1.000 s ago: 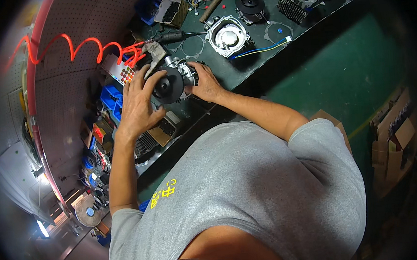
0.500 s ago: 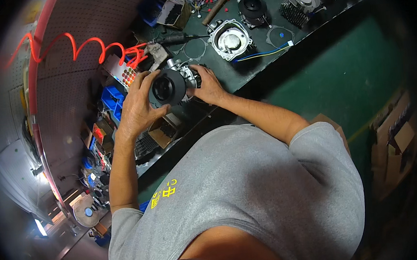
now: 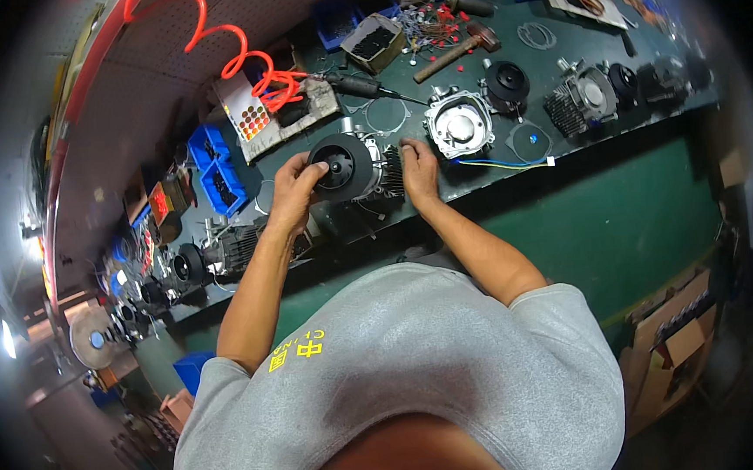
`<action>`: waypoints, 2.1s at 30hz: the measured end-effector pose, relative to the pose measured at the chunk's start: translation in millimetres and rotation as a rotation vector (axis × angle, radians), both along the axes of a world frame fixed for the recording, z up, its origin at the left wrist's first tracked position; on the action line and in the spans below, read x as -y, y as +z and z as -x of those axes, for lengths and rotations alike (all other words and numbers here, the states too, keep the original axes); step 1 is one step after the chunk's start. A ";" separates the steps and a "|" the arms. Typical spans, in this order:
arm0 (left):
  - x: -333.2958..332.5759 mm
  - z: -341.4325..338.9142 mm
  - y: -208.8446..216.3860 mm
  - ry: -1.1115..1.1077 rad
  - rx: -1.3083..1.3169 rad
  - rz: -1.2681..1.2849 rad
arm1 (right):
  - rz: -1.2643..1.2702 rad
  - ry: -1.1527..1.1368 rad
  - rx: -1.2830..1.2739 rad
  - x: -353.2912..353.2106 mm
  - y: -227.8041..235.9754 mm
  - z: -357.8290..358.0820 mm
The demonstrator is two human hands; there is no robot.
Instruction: The person assembles small engine components on a workbench, attaching a fan housing to an engine block and tightening fasteners with a pneumatic impact wrench. The person handles multiple engine units, aligns parts, and secures them in sequence.
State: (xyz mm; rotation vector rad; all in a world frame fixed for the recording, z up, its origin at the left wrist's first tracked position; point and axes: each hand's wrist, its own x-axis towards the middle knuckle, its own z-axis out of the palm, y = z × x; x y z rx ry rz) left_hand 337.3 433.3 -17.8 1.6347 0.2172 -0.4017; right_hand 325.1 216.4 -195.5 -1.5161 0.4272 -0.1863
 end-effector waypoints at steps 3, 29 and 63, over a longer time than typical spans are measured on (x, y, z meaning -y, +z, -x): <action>-5.1 -1.2 32.6 0.100 0.083 0.115 | 0.029 -0.037 -0.112 2.2 -41.5 -26.8; -98.7 -27.4 -169.5 0.614 -0.315 0.175 | 0.432 0.415 -0.029 14.2 -118.5 -129.8; -27.2 37.5 -59.3 0.255 0.207 0.290 | -0.129 0.225 -0.145 10.4 114.9 44.1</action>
